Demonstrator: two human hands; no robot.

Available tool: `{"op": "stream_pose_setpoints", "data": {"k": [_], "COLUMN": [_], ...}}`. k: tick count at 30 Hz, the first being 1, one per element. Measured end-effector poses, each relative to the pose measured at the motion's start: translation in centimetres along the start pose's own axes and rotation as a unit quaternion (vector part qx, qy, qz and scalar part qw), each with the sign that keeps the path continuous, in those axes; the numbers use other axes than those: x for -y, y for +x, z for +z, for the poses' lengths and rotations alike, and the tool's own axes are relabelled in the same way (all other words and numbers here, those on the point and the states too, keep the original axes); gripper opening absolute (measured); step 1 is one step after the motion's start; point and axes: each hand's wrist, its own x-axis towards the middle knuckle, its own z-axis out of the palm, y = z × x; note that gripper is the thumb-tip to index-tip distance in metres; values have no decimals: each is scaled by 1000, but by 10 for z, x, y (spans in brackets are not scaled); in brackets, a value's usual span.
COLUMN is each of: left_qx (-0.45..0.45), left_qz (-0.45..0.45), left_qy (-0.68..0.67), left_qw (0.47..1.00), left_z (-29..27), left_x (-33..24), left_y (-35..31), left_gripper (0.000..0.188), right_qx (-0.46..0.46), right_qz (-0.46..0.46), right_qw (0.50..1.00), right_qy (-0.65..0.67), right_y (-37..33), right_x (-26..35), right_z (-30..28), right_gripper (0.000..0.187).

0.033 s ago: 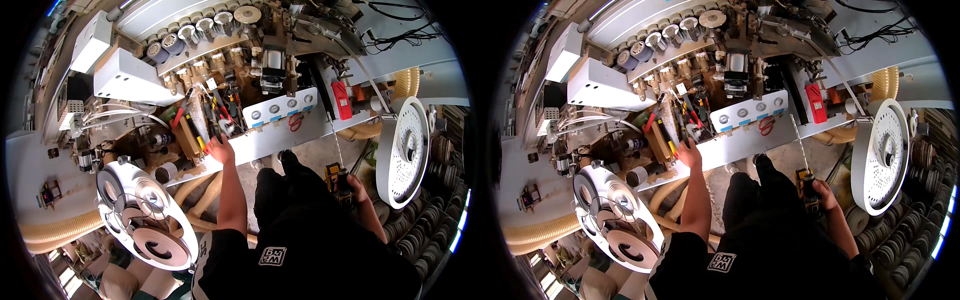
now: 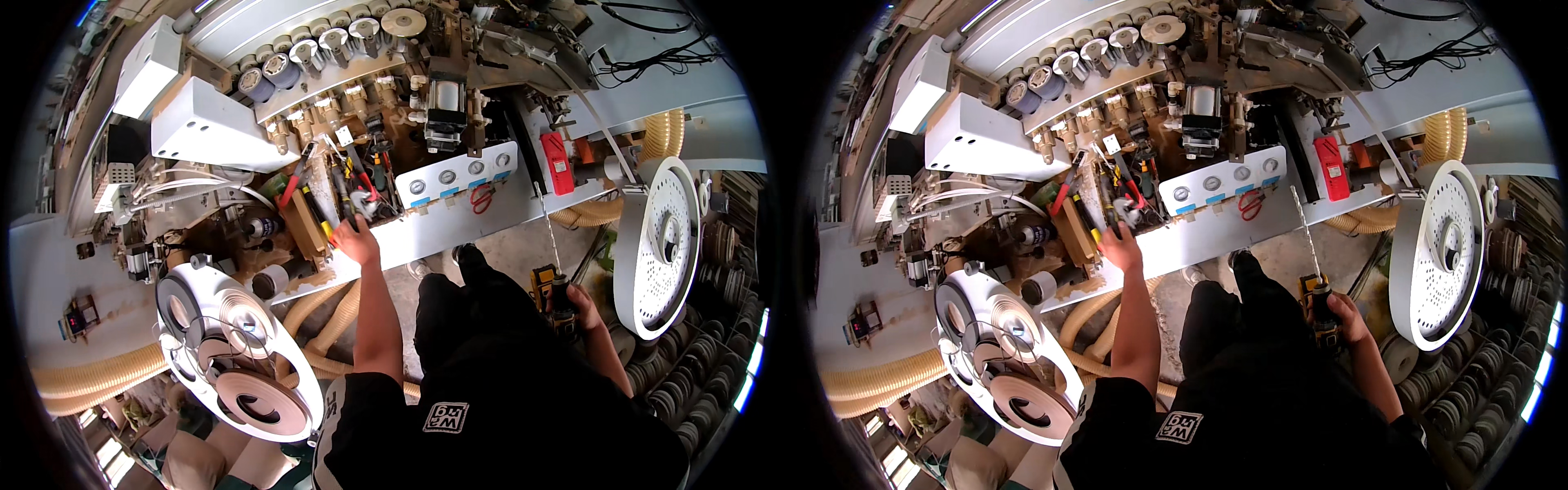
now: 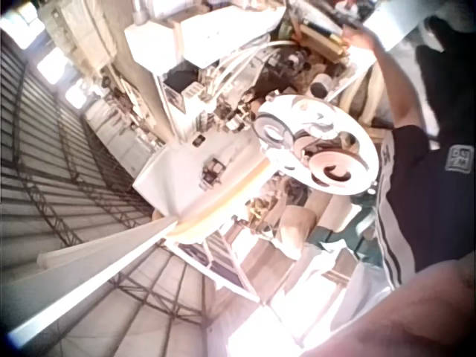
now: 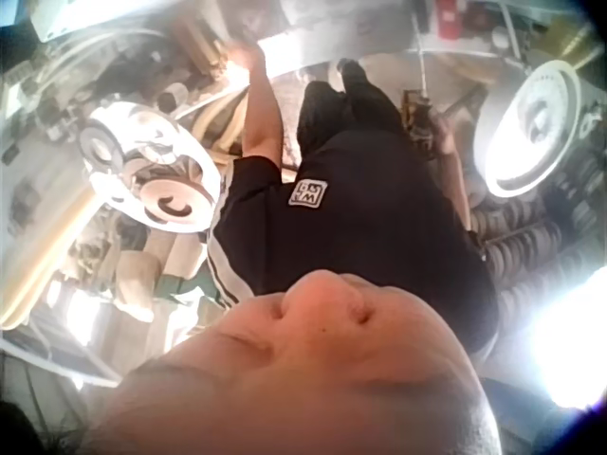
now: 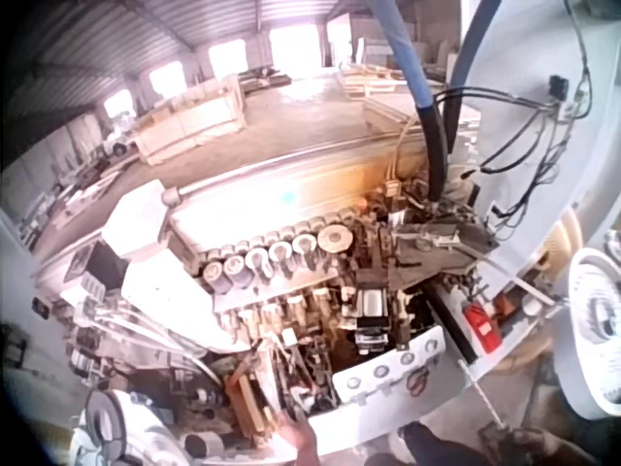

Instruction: The person uses a drill to bore into a component of a large industrial machine, then uses a pair of pliers and a specialized tightening tool to secure parts on the machine's control interface.

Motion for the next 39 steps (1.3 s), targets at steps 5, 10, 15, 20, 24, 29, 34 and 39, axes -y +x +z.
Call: {"op": "stream_pose_setpoints", "data": {"k": [5,10,15,20,24,29,34,39], "left_qx": [-151,-49,1,244,311,330,525,518], "left_qz": [55,-116,113,53,-223,-145,-286,-171], "left_qy": [-268,-651,-691,-757,-633,-596,-498,-409], "left_qw": [950,748,714,603,673,718,628,731], "left_z": [-45,-98,-180,-201,-191,-218,-244,-259], "left_x": [-59,-81,-128,-144,-141,-136,-128,-128], "left_y": [30,110,174,107,11,-96,-101,-118], "left_gripper": [45,48,40,52,55,58,48,38], "right_qx": [-49,-52,-15,20,71,89,98,80], "right_qz": [-11,-20,-17,-10,28,11,-48,-105], "right_qw": [999,998,999,997,997,991,959,855], "right_qy": [-10,23,37,71,1,-97,-263,-502], "right_y": [-16,-15,-4,5,22,27,18,3], "right_x": [-13,-16,-23,-11,18,60,89,123], "right_z": [-18,-5,11,21,39,75,106,148], "right_gripper": [62,64,62,56,47,39,42,44]}}
